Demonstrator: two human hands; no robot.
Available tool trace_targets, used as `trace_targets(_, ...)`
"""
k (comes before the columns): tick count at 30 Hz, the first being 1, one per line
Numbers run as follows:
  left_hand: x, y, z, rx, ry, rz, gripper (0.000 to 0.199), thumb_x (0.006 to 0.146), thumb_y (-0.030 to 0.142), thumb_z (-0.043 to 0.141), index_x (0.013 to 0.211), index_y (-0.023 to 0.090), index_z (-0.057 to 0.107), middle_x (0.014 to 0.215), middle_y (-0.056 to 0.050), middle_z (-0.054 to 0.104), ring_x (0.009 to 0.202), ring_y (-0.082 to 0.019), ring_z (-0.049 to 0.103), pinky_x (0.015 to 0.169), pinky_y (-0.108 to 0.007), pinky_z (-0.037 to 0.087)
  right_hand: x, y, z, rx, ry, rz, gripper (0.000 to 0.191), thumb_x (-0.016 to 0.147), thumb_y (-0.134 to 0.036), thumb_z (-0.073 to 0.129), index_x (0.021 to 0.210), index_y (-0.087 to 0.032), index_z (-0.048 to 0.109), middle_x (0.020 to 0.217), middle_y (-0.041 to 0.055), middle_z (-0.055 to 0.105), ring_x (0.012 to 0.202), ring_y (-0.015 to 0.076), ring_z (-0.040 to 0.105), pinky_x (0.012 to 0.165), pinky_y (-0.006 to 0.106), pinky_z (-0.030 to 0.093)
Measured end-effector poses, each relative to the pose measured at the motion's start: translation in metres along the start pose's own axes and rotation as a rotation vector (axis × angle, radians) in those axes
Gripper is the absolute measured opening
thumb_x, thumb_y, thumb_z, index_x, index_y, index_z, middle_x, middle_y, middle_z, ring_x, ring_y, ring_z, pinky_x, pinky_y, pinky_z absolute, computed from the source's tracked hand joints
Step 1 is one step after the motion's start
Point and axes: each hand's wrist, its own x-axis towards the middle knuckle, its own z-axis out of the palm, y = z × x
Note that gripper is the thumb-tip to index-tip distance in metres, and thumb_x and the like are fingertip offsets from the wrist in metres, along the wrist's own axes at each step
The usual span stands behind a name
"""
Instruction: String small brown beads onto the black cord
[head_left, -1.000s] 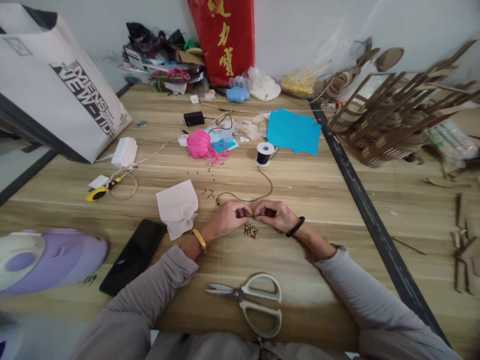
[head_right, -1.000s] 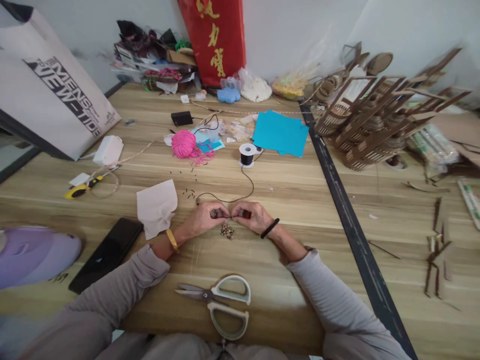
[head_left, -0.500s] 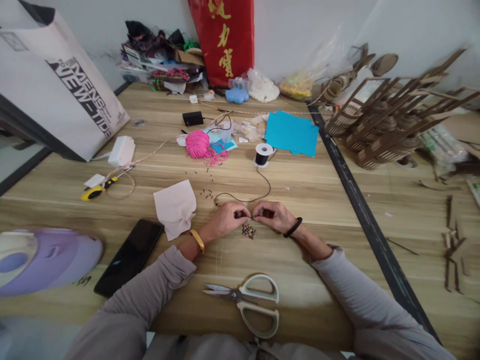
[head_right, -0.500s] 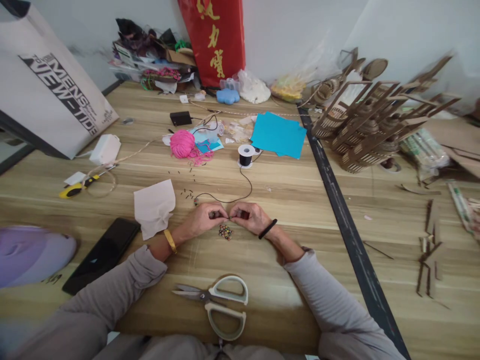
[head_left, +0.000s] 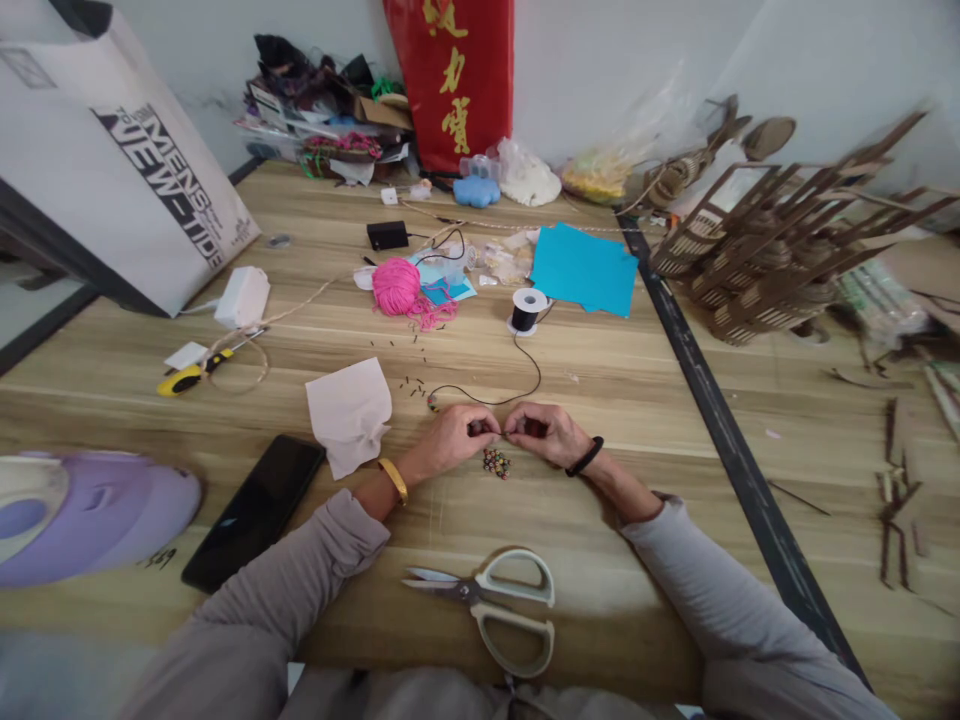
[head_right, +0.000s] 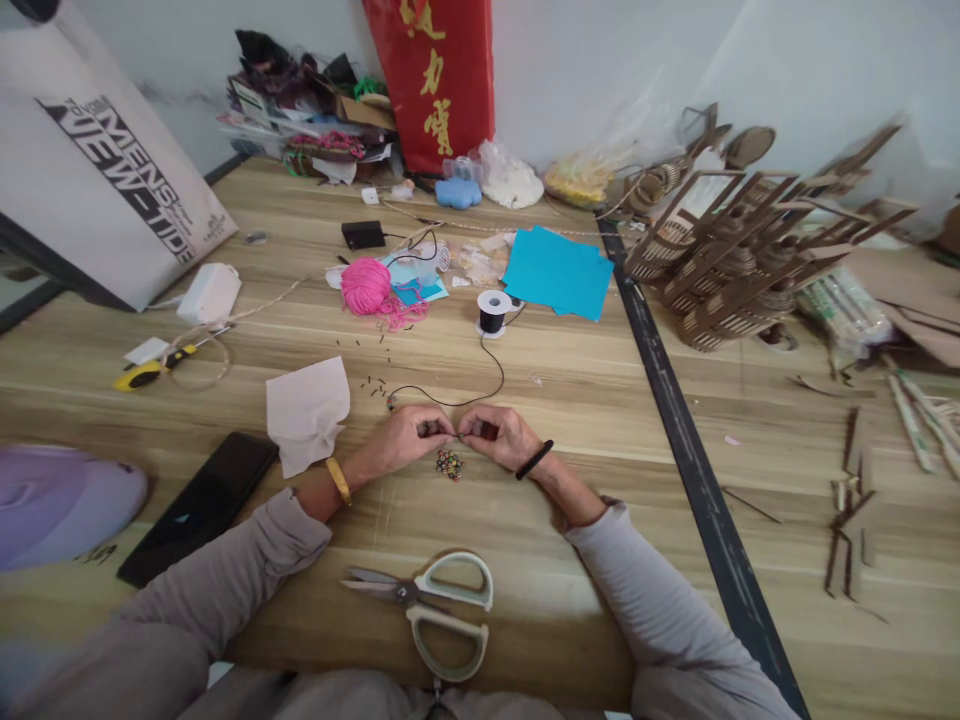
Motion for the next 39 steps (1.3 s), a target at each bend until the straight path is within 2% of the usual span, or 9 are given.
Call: trace_targets(39,-0.0007,-0.0047,0.0037,0.024,-0.003,0.004,0.005,0.074,0.012,0.066,0.076,0.014,0.07,0.063,0.001,0.063,0.056,-0.009,0.051,0.056,-0.02,0.038,0.0007,-0.0002,0.0012,-0.029,0.004,-0.022,0.015,0.08,-0.027,0.062,0.081,-0.014,0.067,0.069,0.002,0.064,0.055,0.0089,0.049,0.052,0.02,0.038)
